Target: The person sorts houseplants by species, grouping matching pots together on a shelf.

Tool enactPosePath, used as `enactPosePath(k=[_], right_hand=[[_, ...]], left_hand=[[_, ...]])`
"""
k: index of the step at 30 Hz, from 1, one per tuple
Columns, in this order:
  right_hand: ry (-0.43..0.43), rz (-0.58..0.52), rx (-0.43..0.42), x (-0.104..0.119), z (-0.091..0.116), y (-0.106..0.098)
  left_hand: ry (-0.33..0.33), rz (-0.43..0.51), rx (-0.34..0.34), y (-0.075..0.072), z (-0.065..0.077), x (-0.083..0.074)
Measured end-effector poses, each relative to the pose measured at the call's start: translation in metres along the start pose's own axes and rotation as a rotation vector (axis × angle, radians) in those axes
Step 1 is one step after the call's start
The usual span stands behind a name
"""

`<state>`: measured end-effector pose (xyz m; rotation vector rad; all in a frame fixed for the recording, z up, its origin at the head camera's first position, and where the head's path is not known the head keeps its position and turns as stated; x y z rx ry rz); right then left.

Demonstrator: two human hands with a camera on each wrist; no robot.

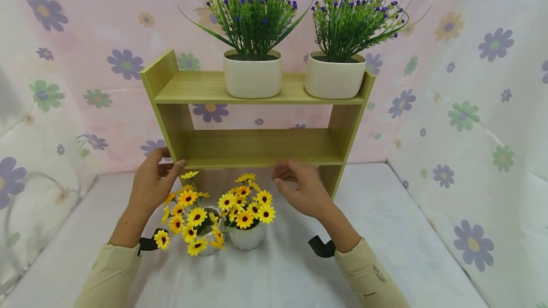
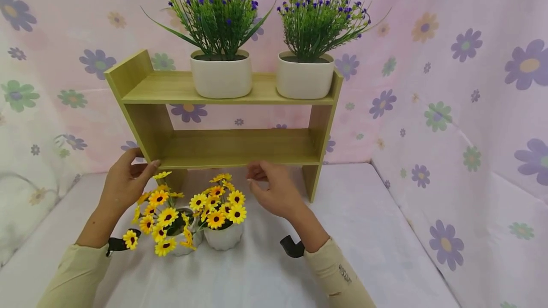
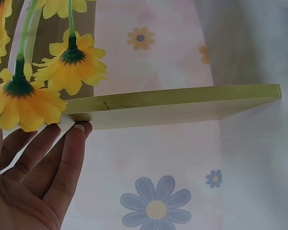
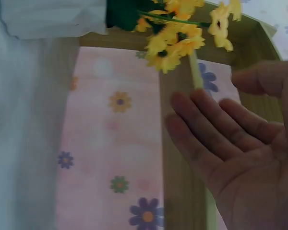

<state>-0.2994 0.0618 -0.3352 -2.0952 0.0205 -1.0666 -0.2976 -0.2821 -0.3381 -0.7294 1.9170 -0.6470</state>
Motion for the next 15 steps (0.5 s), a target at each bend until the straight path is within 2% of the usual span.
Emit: enactPosePath(k=[2,6,10,13,15], right_hand=[[0.034,-0.017,0.100,-0.008,-0.001,0.012],[0.094,0.022,0.313,-0.023,-0.001,0.038],[0.109,0.010,0.502,-0.036,0.000,0.066],[0.082,-0.088,0.587,-0.043,0.002,0.085],[0.043,-0.154,0.611,-0.044,0.003,0.096]], left_hand=[[0.004,0.003,0.000,0.000,-0.001,0.000],[0.005,0.007,0.004,0.001,-0.001,0.000],[0.001,0.000,0.002,0.000,0.000,-0.001],[-0.001,-0.002,0.001,0.000,0.000,-0.002],[0.000,0.000,0.001,0.000,-0.001,-0.002]])
Point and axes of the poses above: each hand's wrist, its own z-axis away from the middle knuckle, its own y-axis out of the palm, x = y × z, the point moved 8 cm from there along -z, towards the middle knuckle, and after that the axes turned 13 degrees about x, right-handed, at the moved point
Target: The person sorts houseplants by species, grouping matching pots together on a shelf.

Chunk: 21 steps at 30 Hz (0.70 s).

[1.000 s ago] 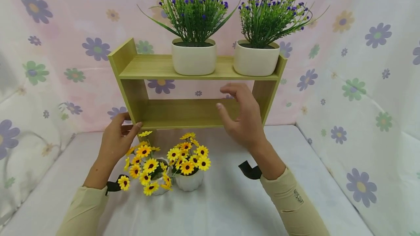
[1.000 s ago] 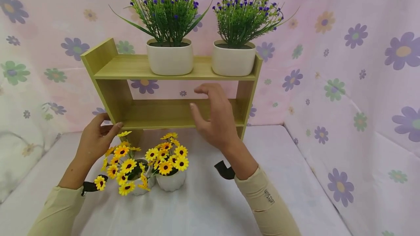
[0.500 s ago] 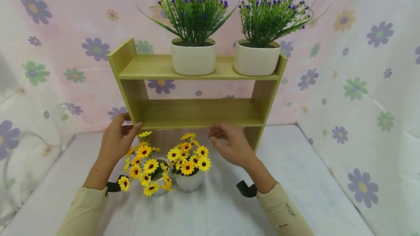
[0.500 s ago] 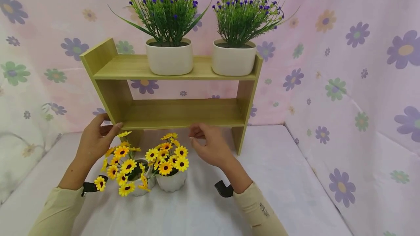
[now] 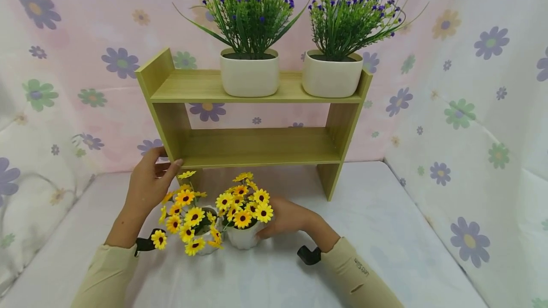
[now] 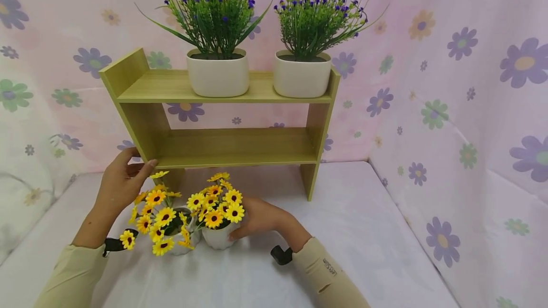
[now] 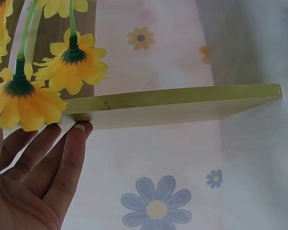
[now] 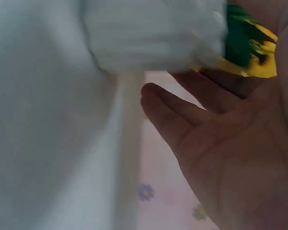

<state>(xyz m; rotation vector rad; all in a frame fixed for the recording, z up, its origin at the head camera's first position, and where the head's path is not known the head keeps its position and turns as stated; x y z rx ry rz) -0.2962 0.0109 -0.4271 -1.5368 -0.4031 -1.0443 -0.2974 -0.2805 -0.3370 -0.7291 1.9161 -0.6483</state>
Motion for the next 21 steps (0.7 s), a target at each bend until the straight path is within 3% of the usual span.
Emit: enactPosePath(k=[6,15,21], right_hand=[[-0.138,-0.037,-0.044,0.004,-0.012,0.012],[-0.105,-0.049,-0.104,-0.003,-0.015,0.015],[-0.095,-0.060,-0.112,0.004,-0.010,0.010]], left_hand=[[0.001,0.001,0.001,0.000,0.000,0.001],[-0.004,-0.002,0.004,0.000,0.001,0.004],[-0.012,-0.009,0.005,0.000,0.001,0.002]])
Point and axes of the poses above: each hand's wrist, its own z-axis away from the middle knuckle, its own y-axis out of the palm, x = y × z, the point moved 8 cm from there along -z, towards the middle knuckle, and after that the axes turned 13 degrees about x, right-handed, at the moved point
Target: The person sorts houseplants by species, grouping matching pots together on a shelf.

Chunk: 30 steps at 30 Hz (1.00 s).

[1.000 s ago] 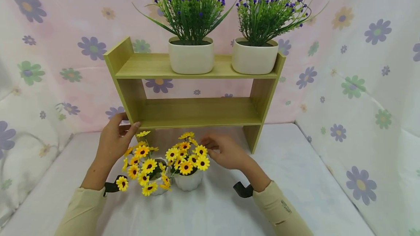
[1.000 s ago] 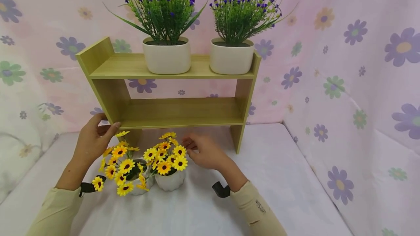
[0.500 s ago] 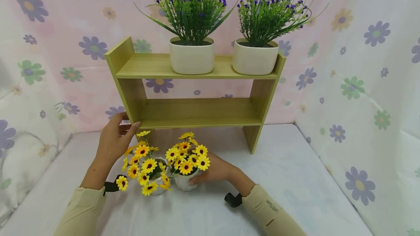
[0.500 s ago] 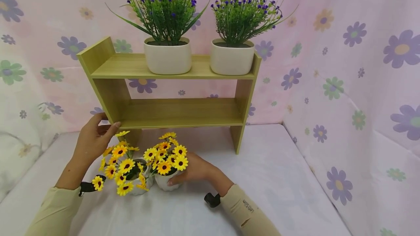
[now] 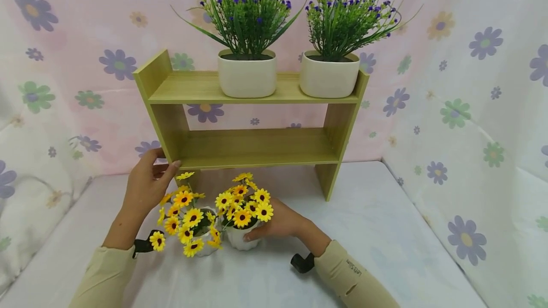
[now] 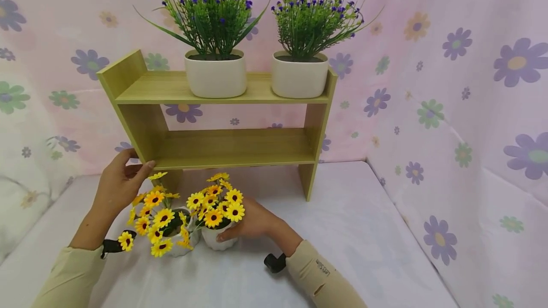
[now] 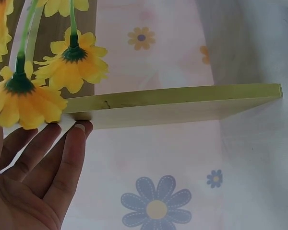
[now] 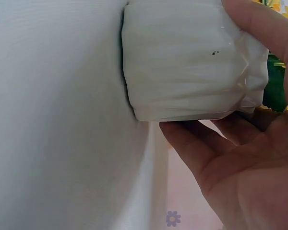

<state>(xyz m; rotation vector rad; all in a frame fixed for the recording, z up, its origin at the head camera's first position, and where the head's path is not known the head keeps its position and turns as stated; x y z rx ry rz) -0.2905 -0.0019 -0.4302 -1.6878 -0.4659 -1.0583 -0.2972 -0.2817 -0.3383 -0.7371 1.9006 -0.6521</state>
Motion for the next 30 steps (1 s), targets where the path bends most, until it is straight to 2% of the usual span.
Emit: enactPosePath(k=[6,10,15,19,23,30], right_hand=[[-0.019,-0.006,-0.022,0.018,0.009,-0.017],[-0.014,-0.002,-0.027,0.020,0.017,-0.032],[-0.039,-0.062,-0.071,0.041,0.034,-0.054],[-0.017,-0.062,-0.179,0.057,0.051,-0.075],[0.035,-0.010,-0.314,0.068,0.068,-0.096],[0.106,0.002,-0.575,0.077,0.095,-0.124]], left_hand=[[-0.004,-0.002,0.000,-0.001,-0.001,0.000],[-0.005,0.001,0.000,-0.001,-0.001,0.000],[-0.018,0.002,0.006,0.000,-0.002,0.002],[-0.012,-0.006,0.004,0.000,-0.003,0.003],[-0.007,-0.009,0.000,0.001,-0.003,0.003],[-0.004,-0.007,-0.005,0.001,-0.001,0.002]])
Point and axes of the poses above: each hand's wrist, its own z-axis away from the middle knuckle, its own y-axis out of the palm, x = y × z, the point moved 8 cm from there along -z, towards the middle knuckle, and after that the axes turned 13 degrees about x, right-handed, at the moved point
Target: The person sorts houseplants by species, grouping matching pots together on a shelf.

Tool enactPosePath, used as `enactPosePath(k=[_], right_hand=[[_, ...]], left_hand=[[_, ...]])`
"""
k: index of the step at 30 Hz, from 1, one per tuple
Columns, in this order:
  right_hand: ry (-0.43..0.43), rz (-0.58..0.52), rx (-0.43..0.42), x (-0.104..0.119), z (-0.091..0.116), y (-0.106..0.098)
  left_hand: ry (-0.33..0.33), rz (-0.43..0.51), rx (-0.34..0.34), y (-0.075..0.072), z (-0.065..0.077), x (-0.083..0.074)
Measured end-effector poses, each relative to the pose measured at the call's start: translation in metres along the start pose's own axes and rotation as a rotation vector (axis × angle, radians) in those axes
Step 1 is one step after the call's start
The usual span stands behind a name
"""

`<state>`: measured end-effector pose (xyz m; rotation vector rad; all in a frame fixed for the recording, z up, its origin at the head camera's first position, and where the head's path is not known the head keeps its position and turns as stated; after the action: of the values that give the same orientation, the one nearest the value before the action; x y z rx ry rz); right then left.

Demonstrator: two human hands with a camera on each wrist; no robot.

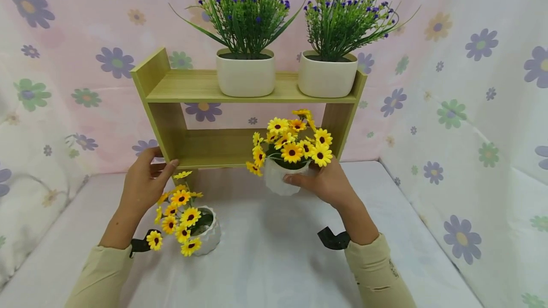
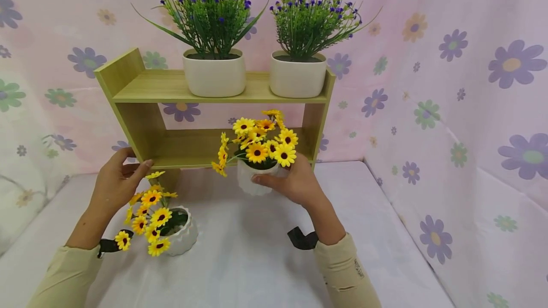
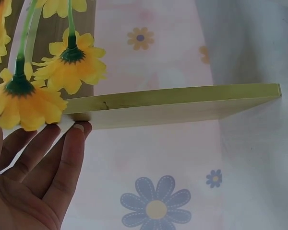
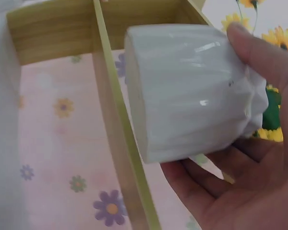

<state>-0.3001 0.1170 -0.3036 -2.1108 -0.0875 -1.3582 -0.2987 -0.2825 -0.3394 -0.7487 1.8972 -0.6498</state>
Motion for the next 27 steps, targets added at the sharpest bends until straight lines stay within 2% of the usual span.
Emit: enactPosePath(k=[6,11,19,27], right_hand=[[0.117,0.066,-0.197,-0.004,0.004,-0.016],[0.171,0.126,-0.328,-0.008,0.006,-0.023],[0.152,0.215,-0.457,-0.011,0.004,-0.029],[0.042,0.308,-0.596,-0.006,0.004,-0.030]], left_hand=[[-0.009,0.001,-0.007,0.000,0.002,0.002],[-0.014,-0.002,-0.009,0.002,0.003,0.003],[-0.006,-0.003,-0.011,0.001,0.001,0.002],[-0.008,0.002,0.000,0.000,0.001,-0.001]])
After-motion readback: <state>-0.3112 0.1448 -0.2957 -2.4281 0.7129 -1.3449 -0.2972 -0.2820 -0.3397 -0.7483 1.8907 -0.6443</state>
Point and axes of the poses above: each hand's wrist, its own z-axis away from the middle knuckle, its own y-axis out of the palm, x = y × z, the point moved 8 cm from there along -z, towards the middle knuckle, and after that the axes turned 13 degrees about x, right-handed, at the moved point
